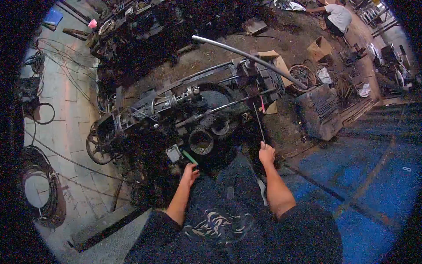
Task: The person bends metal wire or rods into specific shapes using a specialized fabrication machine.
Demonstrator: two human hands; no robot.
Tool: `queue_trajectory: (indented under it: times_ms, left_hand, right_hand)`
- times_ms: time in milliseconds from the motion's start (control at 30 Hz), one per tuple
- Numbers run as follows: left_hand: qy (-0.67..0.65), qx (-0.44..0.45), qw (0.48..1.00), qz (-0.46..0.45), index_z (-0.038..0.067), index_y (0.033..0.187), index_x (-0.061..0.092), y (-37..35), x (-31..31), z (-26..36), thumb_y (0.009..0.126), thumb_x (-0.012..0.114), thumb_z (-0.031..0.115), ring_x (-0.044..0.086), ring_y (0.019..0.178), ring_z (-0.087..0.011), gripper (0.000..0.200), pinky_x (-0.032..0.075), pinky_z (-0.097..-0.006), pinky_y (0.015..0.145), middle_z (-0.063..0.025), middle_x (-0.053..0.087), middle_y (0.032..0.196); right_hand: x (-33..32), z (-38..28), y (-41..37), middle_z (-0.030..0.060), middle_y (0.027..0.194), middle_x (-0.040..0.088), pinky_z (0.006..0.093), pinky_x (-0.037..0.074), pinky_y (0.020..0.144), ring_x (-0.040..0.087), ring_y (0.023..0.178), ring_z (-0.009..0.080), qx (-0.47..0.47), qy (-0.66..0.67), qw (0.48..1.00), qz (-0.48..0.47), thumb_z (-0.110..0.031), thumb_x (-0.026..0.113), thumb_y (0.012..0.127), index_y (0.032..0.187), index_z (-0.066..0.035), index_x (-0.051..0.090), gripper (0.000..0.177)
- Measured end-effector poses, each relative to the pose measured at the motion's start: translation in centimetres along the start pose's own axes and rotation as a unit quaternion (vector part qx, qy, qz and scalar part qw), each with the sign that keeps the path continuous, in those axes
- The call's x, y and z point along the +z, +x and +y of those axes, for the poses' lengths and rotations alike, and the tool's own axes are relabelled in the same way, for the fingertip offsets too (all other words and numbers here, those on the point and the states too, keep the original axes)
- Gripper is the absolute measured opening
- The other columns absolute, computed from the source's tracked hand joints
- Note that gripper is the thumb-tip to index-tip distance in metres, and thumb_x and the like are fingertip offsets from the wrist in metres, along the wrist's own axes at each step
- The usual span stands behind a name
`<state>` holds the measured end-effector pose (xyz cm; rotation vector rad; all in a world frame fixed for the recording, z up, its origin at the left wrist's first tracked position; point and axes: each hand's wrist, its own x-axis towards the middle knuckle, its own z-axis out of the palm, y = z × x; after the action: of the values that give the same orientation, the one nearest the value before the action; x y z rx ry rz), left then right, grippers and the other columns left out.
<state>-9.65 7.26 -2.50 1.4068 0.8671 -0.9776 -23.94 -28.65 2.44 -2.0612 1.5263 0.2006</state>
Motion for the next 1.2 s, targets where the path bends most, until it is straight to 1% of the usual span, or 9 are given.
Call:
queue_trajectory:
  times_ms: [167, 333, 400, 500, 600, 667, 867, 1033, 1200]
  left_hand:
    - [-0.033, 0.05, 0.997, 0.039, 0.005, 0.105, 0.05, -0.2, 4.4, 0.5, 0.089, 0.061, 0.018, 0.054, 0.078, -0.018, 0.023, 0.049, -0.0351, 0.066, -0.0069, 0.053, 0.092]
    - [0.01, 0.038, 0.997, 0.072, 0.002, 0.093, 0.054, -1.7, 4.2, 2.2, 0.092, 0.057, 0.019, 0.056, 0.068, -0.0172, 0.018, 0.048, -0.0348, 0.061, -0.0062, 0.057, 0.079]
    - [-0.008, 0.047, 0.995, 0.086, 0.002, 0.089, 0.055, -1.8, 5.1, 3.0, 0.092, 0.056, 0.019, 0.056, 0.066, -0.017, 0.018, 0.048, -0.035, 0.06, -0.0063, 0.057, 0.075]
    - [0.254, 0.12, 0.92, 0.272, -0.004, 0.095, 0.056, -1.7, 5.6, 4.1, 0.09, 0.059, 0.026, 0.062, 0.078, -0.0332, 0.03, 0.05, -0.0426, 0.074, -0.0182, 0.063, 0.086]
    - [0.298, 0.288, 0.819, 0.396, -0.004, 0.1, 0.056, -3.6, 8.0, 7.6, 0.089, 0.058, 0.029, 0.062, 0.089, -0.042, 0.035, 0.048, -0.0482, 0.081, -0.025, 0.063, 0.097]
    - [0.298, 0.212, 0.845, 0.389, -0.002, 0.102, 0.056, -2.6, 7.7, 9.5, 0.09, 0.055, 0.032, 0.061, 0.092, -0.0428, 0.036, 0.047, -0.0492, 0.083, -0.0254, 0.063, 0.101]
    - [0.335, 0.149, 0.857, 0.362, -0.001, 0.106, 0.058, -4.4, 8.1, 10.0, 0.092, 0.05, 0.039, 0.059, 0.1, -0.0441, 0.044, 0.044, -0.0524, 0.087, -0.0263, 0.063, 0.105]
    - [0.373, 0.167, 0.834, 0.37, -0.004, 0.096, 0.064, -5.5, 8.0, 11.2, 0.093, 0.045, 0.038, 0.059, 0.098, -0.046, 0.046, 0.045, -0.0532, 0.085, -0.0283, 0.063, 0.102]
    - [0.363, 0.192, 0.831, 0.376, -0.004, 0.093, 0.065, -4.9, 7.7, 10.9, 0.093, 0.042, 0.036, 0.059, 0.095, -0.0474, 0.046, 0.046, -0.0534, 0.083, -0.0299, 0.063, 0.097]
  right_hand:
    - [-0.7, -5.8, 9.1, 0.0245, 0.099, 0.064, 0.0527, 0.046, 0.081, 0.058, 0.096, 0.0459, 0.006, 0.051, 0.998, -0.036, -0.045, 0.048, 0.091, 0.098, -0.004, 0.066, 0.045]
    - [-5.3, -7.5, 8.7, 0.0242, 0.1, 0.064, 0.0492, 0.045, 0.088, 0.06, 0.098, 0.0418, 0.007, 0.038, 0.999, -0.011, -0.032, 0.057, 0.085, 0.098, -0.004, 0.067, 0.033]
    - [-6.0, -3.9, 10.5, 0.0236, 0.097, 0.065, 0.0482, 0.045, 0.085, 0.061, 0.096, 0.0401, -0.033, 0.135, 0.986, 0.087, -0.032, 0.055, 0.087, 0.096, -0.003, 0.067, 0.033]
    - [-12.8, -4.4, 15.7, 0.014, 0.086, 0.066, 0.0385, 0.046, 0.073, 0.061, 0.079, 0.0287, -0.058, 0.343, 0.901, 0.26, -0.032, 0.054, 0.09, 0.089, -0.005, 0.066, 0.03]
    - [-21.1, -9.5, 18.1, 0.0068, 0.087, 0.064, 0.028, 0.045, 0.051, 0.06, 0.069, 0.0148, 0.0, 0.582, 0.812, 0.039, -0.041, 0.046, 0.095, 0.101, -0.003, 0.06, 0.041]
    - [-22.8, -10.9, 20.5, 0.0036, 0.071, 0.059, 0.0255, 0.037, 0.041, 0.052, 0.05, 0.011, -0.017, 0.518, 0.842, -0.147, -0.036, 0.051, 0.094, 0.097, -0.005, 0.061, 0.033]
    - [-22.3, -12.0, 21.1, -0.0014, 0.052, 0.044, 0.0231, 0.021, 0.032, 0.033, 0.034, 0.0072, -0.096, 0.449, 0.879, -0.128, -0.029, 0.057, 0.092, 0.086, -0.005, 0.062, 0.024]
    - [-21.0, -12.0, 21.8, -0.0024, 0.053, 0.045, 0.0273, 0.024, 0.037, 0.036, 0.04, 0.0073, -0.2, 0.345, 0.914, -0.076, -0.029, 0.059, 0.09, 0.065, -0.006, 0.057, 0.034]
    - [-20.1, -13.0, 20.3, -0.0045, 0.061, 0.041, 0.0285, 0.032, 0.054, 0.036, 0.061, 0.007, -0.293, 0.271, 0.916, -0.045, -0.026, 0.059, 0.092, 0.072, 0.007, 0.055, 0.039]
